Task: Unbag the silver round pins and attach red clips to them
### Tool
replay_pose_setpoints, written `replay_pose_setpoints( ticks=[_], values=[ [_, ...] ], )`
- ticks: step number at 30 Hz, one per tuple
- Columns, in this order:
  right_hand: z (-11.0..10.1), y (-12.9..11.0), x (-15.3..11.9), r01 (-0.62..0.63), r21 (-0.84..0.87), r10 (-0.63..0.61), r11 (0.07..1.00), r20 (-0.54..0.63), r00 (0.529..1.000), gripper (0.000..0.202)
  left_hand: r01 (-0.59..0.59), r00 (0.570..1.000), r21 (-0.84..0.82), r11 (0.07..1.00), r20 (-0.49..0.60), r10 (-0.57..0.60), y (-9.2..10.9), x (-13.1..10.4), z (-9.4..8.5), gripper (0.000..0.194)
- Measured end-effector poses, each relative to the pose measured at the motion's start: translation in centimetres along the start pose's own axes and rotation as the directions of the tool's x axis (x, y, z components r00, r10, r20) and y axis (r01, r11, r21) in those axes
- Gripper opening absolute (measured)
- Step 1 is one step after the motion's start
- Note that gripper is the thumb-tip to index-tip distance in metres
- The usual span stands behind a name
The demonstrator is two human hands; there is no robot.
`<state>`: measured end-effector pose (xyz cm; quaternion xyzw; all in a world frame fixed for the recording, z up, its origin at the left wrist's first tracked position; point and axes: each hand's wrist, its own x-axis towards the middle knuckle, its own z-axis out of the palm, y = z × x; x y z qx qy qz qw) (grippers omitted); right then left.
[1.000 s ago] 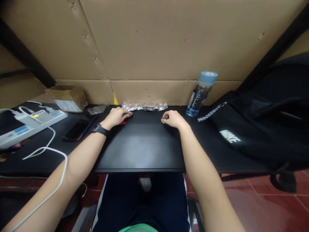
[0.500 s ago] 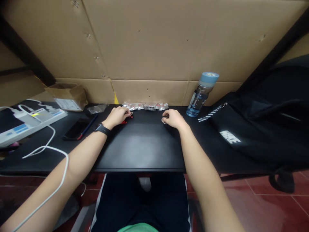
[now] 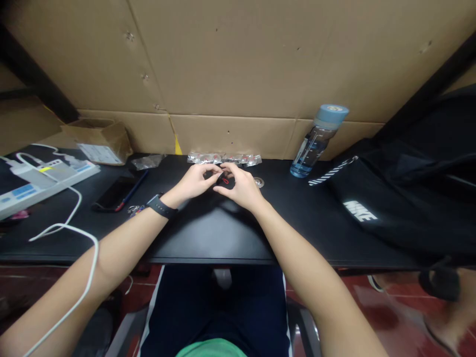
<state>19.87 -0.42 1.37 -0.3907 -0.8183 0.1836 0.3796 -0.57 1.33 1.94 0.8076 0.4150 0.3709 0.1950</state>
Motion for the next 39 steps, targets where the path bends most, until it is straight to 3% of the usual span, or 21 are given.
replay_pose_setpoints(
  ticks=[5,9,13,15,17,21,24,28,39],
  values=[
    [0.5,-0.7,-0.2,-0.056,0.028,0.057,0.998,-0.039,0.998,0.050,-0.007,1.000,-0.049,0.999,-0.007,0.007,0.5,0.0,0.3,0.023],
    [0.3,-0.7,0.0,-0.093,0.044,0.096,0.995,-0.082,0.992,0.046,-0.031,0.998,0.059,0.998,-0.054,0.035,0.5,0.2,-2.2,0.026],
    [-1.3,0.6,0.3,-0.113,-0.012,0.111,0.993,-0.144,0.983,0.043,0.143,0.978,0.312,0.939,-0.189,-0.086,-2.8,-0.3,-7.4,0.025],
    [-2.4,1.8,0.5,-0.103,-0.079,0.089,0.992,-0.162,0.983,0.043,0.232,0.970,0.383,0.894,-0.165,-0.181,-5.3,-0.8,-9.4,0.021],
    [-3.6,3.3,0.6,-0.122,-0.173,0.086,0.977,-0.203,0.975,0.042,0.292,0.956,0.392,0.872,-0.143,-0.256,-7.6,-1.3,-10.4,0.018],
    [-5.5,6.3,0.7,-0.226,-0.335,0.163,0.915,-0.206,0.965,0.041,0.242,0.953,0.283,0.928,0.110,-0.283,-9.7,-1.5,-9.8,0.023],
    [-6.3,7.7,0.5,-0.305,-0.277,0.266,0.911,-0.169,0.949,0.053,0.224,0.928,0.222,0.949,0.250,-0.277,-9.8,-1.3,-9.3,0.030],
    [-6.7,8.2,0.2,-0.320,-0.195,0.307,0.927,-0.094,0.947,0.054,0.234,0.909,0.243,0.941,0.290,-0.301,-9.6,-1.3,-9.5,0.034],
    [-7.1,7.8,0.2,-0.306,-0.321,0.350,0.896,0.087,0.933,0.039,0.210,0.883,0.295,0.932,0.354,-0.310,-8.6,-1.1,-8.8,0.035]
  ],
)
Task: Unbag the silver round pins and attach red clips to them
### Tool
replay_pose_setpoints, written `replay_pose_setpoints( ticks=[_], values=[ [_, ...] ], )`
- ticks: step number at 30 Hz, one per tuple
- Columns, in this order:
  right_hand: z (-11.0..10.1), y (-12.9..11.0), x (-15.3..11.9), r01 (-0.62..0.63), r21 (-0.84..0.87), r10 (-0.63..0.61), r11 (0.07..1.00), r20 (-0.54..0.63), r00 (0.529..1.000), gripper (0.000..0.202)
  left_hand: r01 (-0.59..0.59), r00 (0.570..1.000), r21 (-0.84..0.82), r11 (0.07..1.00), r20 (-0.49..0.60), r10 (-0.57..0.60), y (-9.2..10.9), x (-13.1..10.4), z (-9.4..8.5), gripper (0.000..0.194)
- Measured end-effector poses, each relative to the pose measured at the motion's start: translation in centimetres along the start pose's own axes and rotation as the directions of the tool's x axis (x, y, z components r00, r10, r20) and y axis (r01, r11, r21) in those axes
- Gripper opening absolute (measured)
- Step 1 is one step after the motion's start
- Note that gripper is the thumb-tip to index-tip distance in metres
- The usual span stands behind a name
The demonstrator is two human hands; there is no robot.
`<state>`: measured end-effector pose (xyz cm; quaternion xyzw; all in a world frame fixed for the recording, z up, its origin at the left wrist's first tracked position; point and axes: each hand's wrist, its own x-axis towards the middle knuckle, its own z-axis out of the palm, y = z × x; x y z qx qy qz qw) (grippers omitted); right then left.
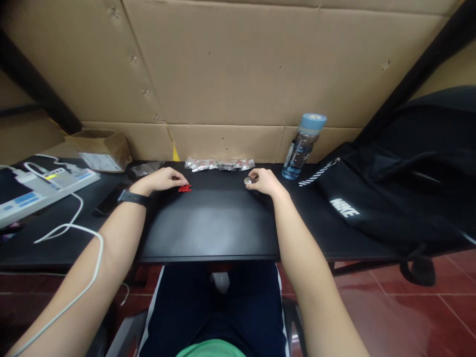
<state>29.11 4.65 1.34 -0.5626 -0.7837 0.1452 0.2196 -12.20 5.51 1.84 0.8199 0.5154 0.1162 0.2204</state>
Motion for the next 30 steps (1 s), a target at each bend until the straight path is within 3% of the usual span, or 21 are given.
replay_pose_setpoints(
  ticks=[3,8,10,15,21,25,30],
  values=[
    [0.0,0.0,0.0,-0.004,-0.031,0.005,1.000,0.034,0.999,0.036,-0.014,0.999,0.026,1.000,-0.029,0.014,-0.2,0.2,0.2,0.033],
    [0.0,0.3,0.1,-0.002,-0.053,0.006,0.999,0.063,0.998,0.037,-0.051,0.949,0.139,0.989,-0.302,0.091,-1.1,1.5,1.6,0.034],
    [0.0,0.4,0.1,0.001,-0.055,0.003,0.999,0.075,0.997,0.037,-0.050,0.933,0.153,0.987,-0.345,0.101,-1.3,2.1,2.4,0.035],
    [0.0,0.4,0.1,-0.006,-0.066,0.012,0.998,0.091,0.996,0.040,-0.045,0.937,-0.011,0.999,-0.347,0.039,-1.2,3.3,4.0,0.050],
    [0.0,0.1,0.1,0.001,-0.066,0.005,0.998,0.087,0.996,0.035,0.058,0.918,-0.009,0.998,-0.393,-0.056,-1.1,4.0,4.7,0.048],
    [0.0,-0.1,0.1,0.000,-0.072,0.006,0.997,0.085,0.996,0.033,0.036,0.910,-0.086,0.996,-0.408,-0.068,-0.9,4.1,4.8,0.044],
    [0.1,-0.2,0.1,0.004,-0.067,0.002,0.998,0.090,0.996,0.031,-0.038,0.908,-0.406,0.913,-0.396,-0.138,-0.4,4.3,4.9,0.051]
  ],
)
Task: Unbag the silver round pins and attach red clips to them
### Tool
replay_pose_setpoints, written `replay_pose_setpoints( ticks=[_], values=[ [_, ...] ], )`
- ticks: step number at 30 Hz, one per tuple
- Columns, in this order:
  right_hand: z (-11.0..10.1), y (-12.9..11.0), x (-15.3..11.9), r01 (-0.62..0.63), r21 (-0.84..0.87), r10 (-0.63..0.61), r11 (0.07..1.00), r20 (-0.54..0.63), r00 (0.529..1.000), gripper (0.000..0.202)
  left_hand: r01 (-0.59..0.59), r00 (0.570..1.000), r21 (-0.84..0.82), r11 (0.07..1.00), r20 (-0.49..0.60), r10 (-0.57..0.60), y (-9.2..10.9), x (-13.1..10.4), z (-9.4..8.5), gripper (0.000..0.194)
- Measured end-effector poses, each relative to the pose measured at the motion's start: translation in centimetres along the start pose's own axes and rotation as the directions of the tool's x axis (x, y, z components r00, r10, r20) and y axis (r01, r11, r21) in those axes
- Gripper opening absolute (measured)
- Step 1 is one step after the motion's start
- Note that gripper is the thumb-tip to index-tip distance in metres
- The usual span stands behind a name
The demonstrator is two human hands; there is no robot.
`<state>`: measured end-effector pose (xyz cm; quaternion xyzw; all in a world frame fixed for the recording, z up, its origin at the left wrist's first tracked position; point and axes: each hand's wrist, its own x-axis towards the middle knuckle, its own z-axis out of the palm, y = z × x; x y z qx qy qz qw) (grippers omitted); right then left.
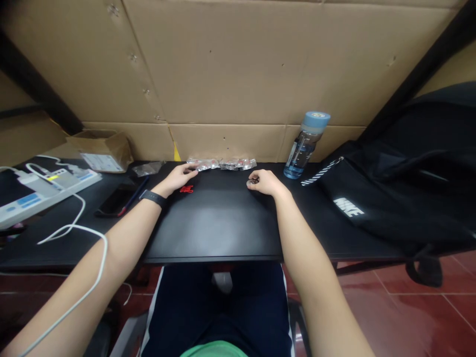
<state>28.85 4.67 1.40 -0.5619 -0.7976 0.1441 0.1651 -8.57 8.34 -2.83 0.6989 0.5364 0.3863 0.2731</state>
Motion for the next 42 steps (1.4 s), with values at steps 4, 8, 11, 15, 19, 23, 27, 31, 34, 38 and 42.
replay_pose_setpoints(
  ticks=[4,8,11,15,19,23,27,31,34,38,42],
  values=[
    [0.1,-0.1,0.0,0.015,0.002,-0.015,1.000,-0.005,1.000,0.029,0.052,0.998,-0.287,0.956,0.041,-0.042,0.4,0.1,0.3,0.056],
    [0.1,-0.4,0.0,0.010,0.003,-0.010,1.000,0.008,1.000,0.028,0.109,0.988,-0.236,0.966,0.131,-0.079,0.8,0.3,0.8,0.051],
    [0.1,-0.7,-0.1,0.007,0.003,-0.007,1.000,0.011,1.000,0.027,0.111,0.989,-0.206,0.972,0.123,-0.087,1.0,0.4,1.2,0.049],
    [0.2,-1.0,-0.1,0.000,0.014,-0.001,1.000,0.014,1.000,0.027,0.102,0.993,-0.076,0.992,0.065,-0.097,0.9,0.6,1.6,0.042],
    [0.3,-1.2,0.0,0.004,0.015,-0.005,1.000,0.016,1.000,0.027,0.097,0.992,-0.031,0.995,0.078,-0.095,1.0,0.7,1.8,0.038],
    [0.3,-1.1,-0.1,0.020,0.001,-0.020,1.000,-0.005,1.000,0.026,0.044,0.999,-0.042,0.998,0.031,-0.042,1.6,0.3,1.5,0.046],
    [0.1,-1.1,-0.2,0.075,-0.022,-0.076,0.997,-0.061,0.995,0.026,-0.076,0.996,-0.093,0.993,-0.058,0.071,2.6,-0.2,1.0,0.056],
    [0.3,-2.1,-0.4,0.134,0.042,-0.130,0.990,-0.103,0.986,0.026,-0.198,0.980,-0.097,0.975,-0.049,0.194,3.9,-0.7,0.7,0.051],
    [0.6,-3.2,-0.6,0.180,0.120,-0.164,0.976,-0.132,0.978,0.023,-0.255,0.967,-0.058,0.965,-0.012,0.255,5.0,-1.1,0.6,0.044],
    [1.1,-4.1,-0.5,0.251,0.179,-0.204,0.951,-0.247,0.947,0.020,-0.298,0.954,-0.075,0.952,0.017,0.300,6.2,-1.7,0.6,0.045],
    [1.8,-4.2,-0.2,0.305,0.209,-0.232,0.929,-0.315,0.920,0.035,-0.372,0.923,-0.109,0.922,0.063,0.380,7.2,-2.4,0.6,0.049]
  ],
)
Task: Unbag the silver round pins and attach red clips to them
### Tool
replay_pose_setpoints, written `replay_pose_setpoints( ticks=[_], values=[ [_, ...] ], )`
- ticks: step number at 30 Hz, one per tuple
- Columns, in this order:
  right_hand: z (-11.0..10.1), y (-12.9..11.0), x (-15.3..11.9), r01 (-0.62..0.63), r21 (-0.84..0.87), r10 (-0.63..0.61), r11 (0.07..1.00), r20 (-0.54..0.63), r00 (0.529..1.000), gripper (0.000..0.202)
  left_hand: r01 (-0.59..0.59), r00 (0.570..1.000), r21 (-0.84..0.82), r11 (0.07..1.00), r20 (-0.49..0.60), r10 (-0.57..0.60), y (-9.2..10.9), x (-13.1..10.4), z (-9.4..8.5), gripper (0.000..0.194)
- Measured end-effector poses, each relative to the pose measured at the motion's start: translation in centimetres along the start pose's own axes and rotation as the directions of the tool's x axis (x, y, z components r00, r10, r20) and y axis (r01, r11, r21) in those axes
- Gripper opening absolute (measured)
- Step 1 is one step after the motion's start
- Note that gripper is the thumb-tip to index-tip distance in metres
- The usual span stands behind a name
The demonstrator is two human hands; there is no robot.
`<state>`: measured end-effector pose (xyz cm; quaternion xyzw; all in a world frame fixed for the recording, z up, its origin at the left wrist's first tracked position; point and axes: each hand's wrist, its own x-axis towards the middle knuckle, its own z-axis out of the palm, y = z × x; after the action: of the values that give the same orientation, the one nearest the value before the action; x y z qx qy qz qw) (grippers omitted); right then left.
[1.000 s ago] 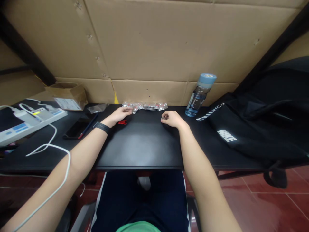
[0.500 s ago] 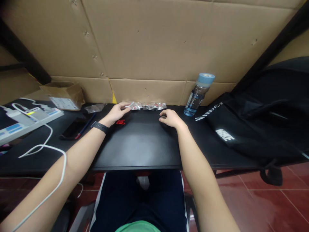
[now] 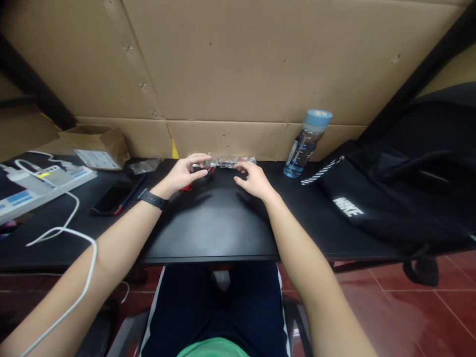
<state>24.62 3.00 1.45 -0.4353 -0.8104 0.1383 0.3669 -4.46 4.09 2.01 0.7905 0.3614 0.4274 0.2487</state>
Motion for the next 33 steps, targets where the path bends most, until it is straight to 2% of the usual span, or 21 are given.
replay_pose_setpoints(
  ticks=[3,7,13,17,20,25,28,31,33],
  values=[
    [0.7,0.3,-0.1,-0.041,0.003,0.041,0.999,0.046,0.998,0.057,-0.031,0.999,-0.008,0.999,0.037,0.031,1.2,-0.2,0.4,0.052],
    [1.9,0.1,-0.3,-0.108,0.077,0.095,0.991,0.154,0.983,0.087,-0.029,0.998,-0.047,0.998,0.062,0.032,2.7,-0.4,1.8,0.058],
    [3.1,-0.9,-0.3,-0.160,0.340,0.076,0.927,0.248,0.966,0.086,-0.034,0.986,-0.250,0.968,0.151,0.074,3.1,-0.5,4.0,0.067],
    [3.4,-1.5,-0.3,-0.194,0.402,0.108,0.895,0.227,0.968,0.104,-0.071,0.989,-0.361,0.930,0.096,0.113,3.0,-0.5,4.4,0.068],
    [3.6,-1.2,-0.1,-0.188,0.402,0.130,0.896,0.167,0.977,0.093,-0.063,0.994,-0.386,0.921,0.058,0.092,3.1,-0.4,4.6,0.073],
    [3.8,-0.1,0.2,-0.196,0.454,0.165,0.869,0.107,0.980,0.054,0.001,1.000,-0.348,0.937,0.024,0.008,2.1,-0.4,4.7,0.072],
    [3.4,0.0,0.2,-0.189,0.497,0.142,0.847,0.130,0.981,0.033,0.034,0.999,-0.303,0.952,-0.007,-0.037,0.7,-0.4,4.7,0.057],
    [3.0,-0.2,0.1,-0.180,0.479,0.112,0.859,0.168,0.979,0.029,0.042,0.999,-0.196,0.980,0.030,-0.036,-0.3,-0.4,4.7,0.039],
    [2.9,-0.3,0.1,-0.166,0.470,0.098,0.867,0.165,0.981,0.028,0.040,0.998,-0.161,0.986,0.045,-0.034,-0.5,-0.3,4.7,0.034]
  ],
)
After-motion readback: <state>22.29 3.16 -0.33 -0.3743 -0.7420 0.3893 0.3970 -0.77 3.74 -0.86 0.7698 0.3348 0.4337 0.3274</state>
